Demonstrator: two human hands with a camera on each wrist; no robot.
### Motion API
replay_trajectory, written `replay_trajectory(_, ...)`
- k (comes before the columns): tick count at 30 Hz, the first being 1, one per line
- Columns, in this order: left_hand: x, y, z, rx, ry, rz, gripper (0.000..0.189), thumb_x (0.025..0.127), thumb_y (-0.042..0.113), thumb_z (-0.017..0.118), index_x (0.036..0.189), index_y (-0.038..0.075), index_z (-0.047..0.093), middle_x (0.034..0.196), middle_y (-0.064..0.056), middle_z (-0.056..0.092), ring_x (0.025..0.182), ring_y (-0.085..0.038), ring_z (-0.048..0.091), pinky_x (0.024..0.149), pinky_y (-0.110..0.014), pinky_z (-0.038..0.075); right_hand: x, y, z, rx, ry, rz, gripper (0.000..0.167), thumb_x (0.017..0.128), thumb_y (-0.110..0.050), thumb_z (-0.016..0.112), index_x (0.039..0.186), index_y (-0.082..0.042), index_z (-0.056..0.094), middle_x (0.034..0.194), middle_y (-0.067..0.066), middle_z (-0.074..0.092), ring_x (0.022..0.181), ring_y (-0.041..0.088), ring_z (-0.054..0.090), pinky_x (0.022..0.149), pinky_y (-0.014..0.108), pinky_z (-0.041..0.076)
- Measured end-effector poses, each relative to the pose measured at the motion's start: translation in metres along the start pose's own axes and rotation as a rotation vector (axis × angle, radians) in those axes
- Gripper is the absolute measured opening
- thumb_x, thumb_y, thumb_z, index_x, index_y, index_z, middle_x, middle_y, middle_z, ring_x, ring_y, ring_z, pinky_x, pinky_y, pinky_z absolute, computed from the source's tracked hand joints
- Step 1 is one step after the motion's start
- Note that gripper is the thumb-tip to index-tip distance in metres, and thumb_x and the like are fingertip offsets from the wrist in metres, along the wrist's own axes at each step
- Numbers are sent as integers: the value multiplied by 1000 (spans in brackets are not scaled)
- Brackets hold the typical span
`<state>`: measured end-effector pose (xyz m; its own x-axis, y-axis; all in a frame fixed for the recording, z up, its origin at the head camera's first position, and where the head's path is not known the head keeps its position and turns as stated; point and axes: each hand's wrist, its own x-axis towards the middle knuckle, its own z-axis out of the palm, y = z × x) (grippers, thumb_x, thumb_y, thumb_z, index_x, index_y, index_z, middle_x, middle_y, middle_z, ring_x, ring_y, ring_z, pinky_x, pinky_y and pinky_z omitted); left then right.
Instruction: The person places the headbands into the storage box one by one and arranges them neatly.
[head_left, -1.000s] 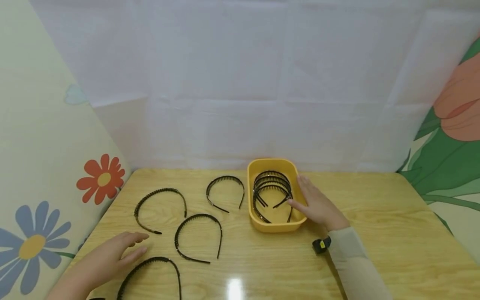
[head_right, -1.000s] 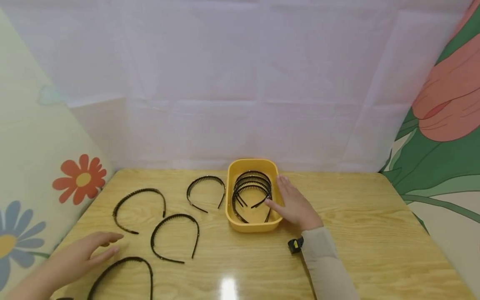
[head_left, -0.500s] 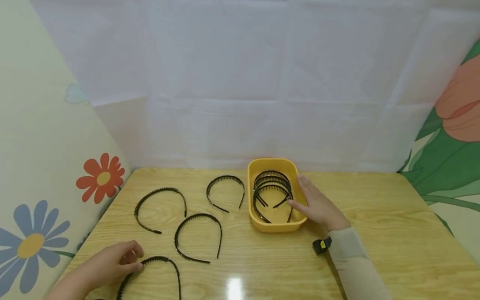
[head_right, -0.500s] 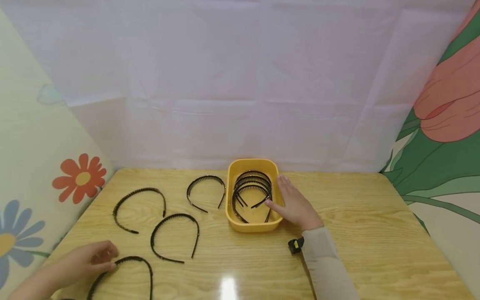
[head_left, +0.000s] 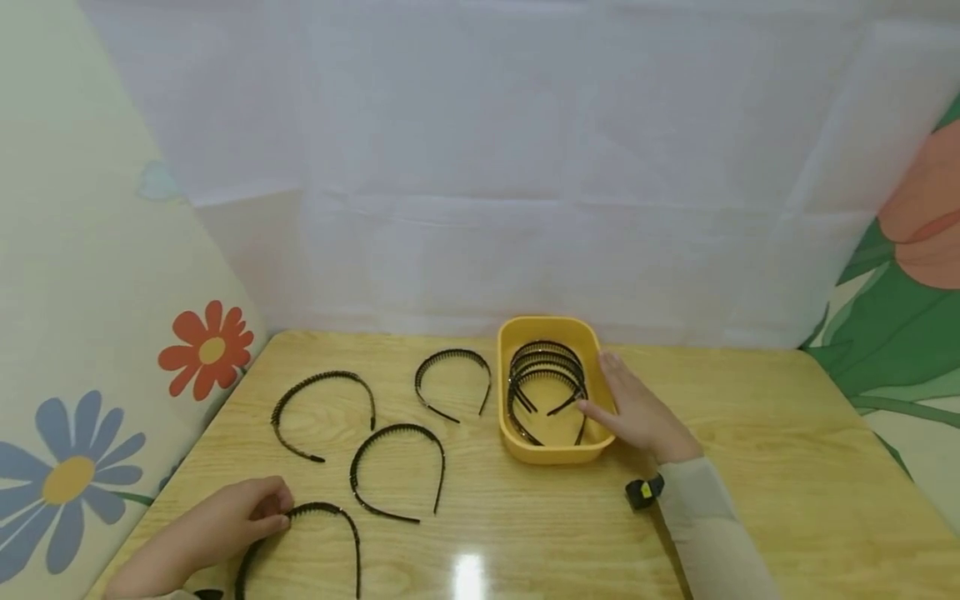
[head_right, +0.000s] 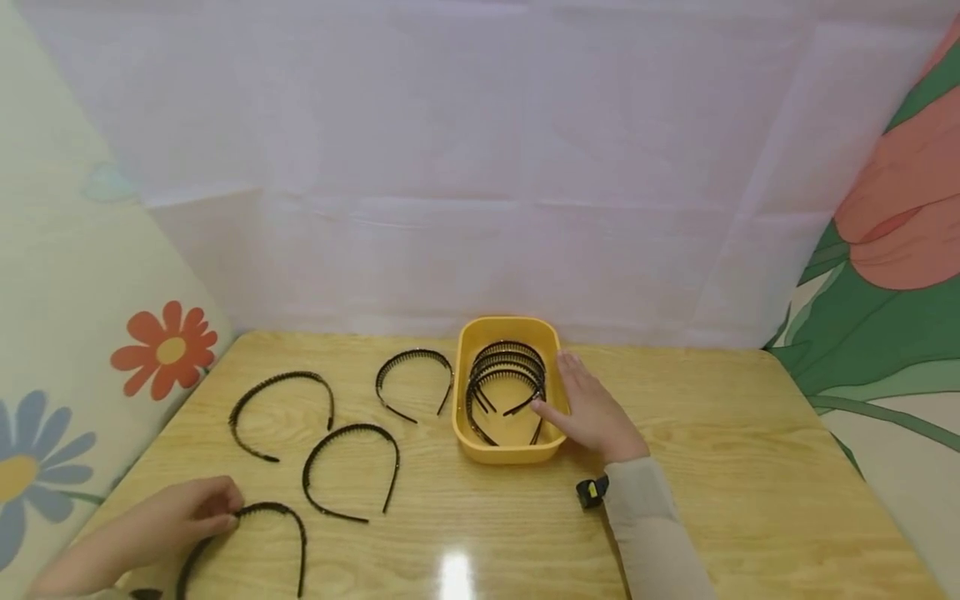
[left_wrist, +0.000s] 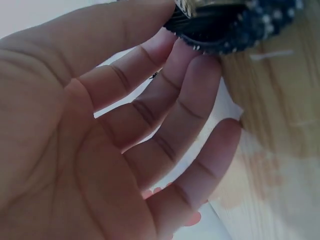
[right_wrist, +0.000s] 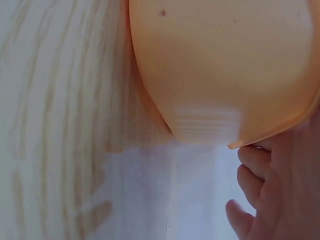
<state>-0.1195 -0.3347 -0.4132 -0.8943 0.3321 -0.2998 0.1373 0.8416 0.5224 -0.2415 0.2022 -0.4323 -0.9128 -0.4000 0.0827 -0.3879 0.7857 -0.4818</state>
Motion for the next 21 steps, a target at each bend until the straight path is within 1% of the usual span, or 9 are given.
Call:
replay_trajectory(3,3,1,-1,25,8,-3,10,96,16,70,99,9,64,85,7,61,73,-1,53,62,-27,49,1,1,1,-24,11,-17,88,105,-58,42,161,0,7,168,20,8,155,39,7,126,56,10)
replay_trajectory(6,6,2,-4,64,26,30,11,96,15,69,103,6,67,88,7,63,75,0,54,63,-28,51,2,3,1,-39,13,-28,82,107,-53,38,161,1,9,168,20,9,155,39,7,126,55,9)
replay_trajectory(9,6,3,-5,106,54,56,12,96,16,69,105,8,69,88,7,61,74,1,52,62,-27,49,2,4,1,-41,7,-29,79,108,-51,35,161,1,8,168,20,9,155,38,6,126,55,7)
replay_trajectory(12,6,5,-5,123,71,42,12,96,17,70,106,11,70,90,7,61,76,-1,53,63,-27,50,3,7,1,-40,4,-35,77,109,-51,33,161,0,8,169,18,8,155,36,6,126,55,6)
replay_trajectory(15,7,9,-5,107,68,22,14,96,16,69,109,10,70,97,4,65,81,-7,59,67,-28,54,3,10,1,-42,6,-48,76,109,-50,33,162,-1,8,169,17,8,155,36,6,126,54,8)
replay_trajectory(18,9,15,-5,99,74,10,15,98,15,67,111,9,70,103,3,69,88,-14,64,72,-32,57,3,12,2,-45,8,-59,76,109,-49,34,162,-1,8,169,17,7,155,36,6,127,52,9)
replay_trajectory(21,12,24,-6,115,101,4,15,98,15,66,112,10,70,104,3,70,91,-16,65,73,-34,58,2,13,2,-44,9,-61,75,109,-49,34,162,-1,8,169,17,8,155,35,7,126,52,10)
